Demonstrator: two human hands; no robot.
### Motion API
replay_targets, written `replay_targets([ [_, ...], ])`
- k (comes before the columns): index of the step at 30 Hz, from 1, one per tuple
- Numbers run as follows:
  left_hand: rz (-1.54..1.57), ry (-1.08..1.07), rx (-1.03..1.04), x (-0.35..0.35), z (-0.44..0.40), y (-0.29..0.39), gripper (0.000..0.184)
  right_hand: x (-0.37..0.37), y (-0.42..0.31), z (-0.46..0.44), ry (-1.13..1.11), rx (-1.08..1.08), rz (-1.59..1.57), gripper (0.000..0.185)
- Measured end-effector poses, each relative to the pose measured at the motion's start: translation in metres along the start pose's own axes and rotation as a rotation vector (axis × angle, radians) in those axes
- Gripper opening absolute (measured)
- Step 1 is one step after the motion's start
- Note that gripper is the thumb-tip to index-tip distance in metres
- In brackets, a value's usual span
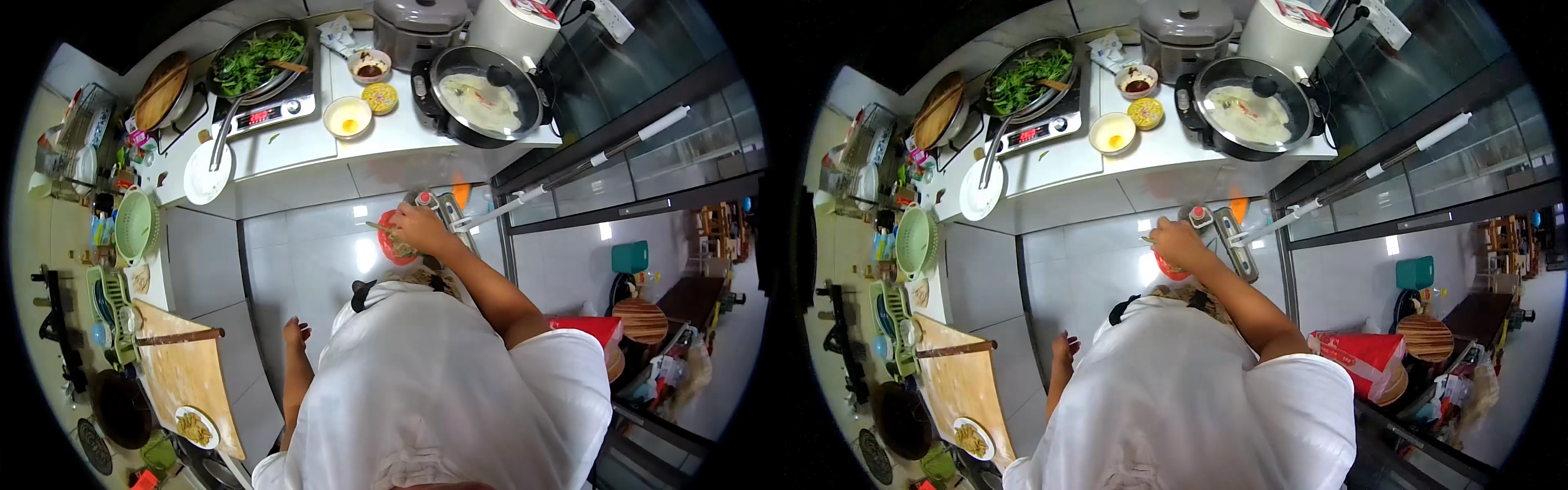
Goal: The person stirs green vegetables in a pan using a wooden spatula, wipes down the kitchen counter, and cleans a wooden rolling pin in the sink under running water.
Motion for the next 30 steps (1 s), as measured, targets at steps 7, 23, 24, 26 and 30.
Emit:
replay_targets([
  [7, -0.012, -0.015, 0.099, 0.100, 0.034, 0.032, 0.044, -0.034, 0.097, 0.037, -0.064, 0.094, 0.051, 0.023],
  [23, -0.058, 0.380, 0.139, 0.152, 0.147, -0.101, 0.048, -0.037, 0.135, 0.026, -0.357, -0.199, -0.044, 0.029],
  [24, -0.088, 0.400, 0.117, 0.147, 0.162, -0.104, 0.048, -0.037, 0.132, 0.025, -0.350, -0.223, -0.052, 0.030],
  [26, -0.106, 0.443, 0.134, 0.132, 0.166, -0.124, 0.049, -0.030, 0.121, 0.016, -0.345, -0.274, -0.102, 0.030],
  [30, -0.092, 0.545, 0.120, 0.109, 0.169, -0.170, 0.050, -0.012, 0.096, -0.002, -0.323, -0.328, -0.071, 0.024],
])
Point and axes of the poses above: each hand's wrist, its own z-axis away from the middle knuckle, its own x-axis out of the palm, y = z × x, the point moved 8 cm from there along -z, towards the middle knuckle, and after that the axes turned 2 degrees about z, right-handed, at the moved point
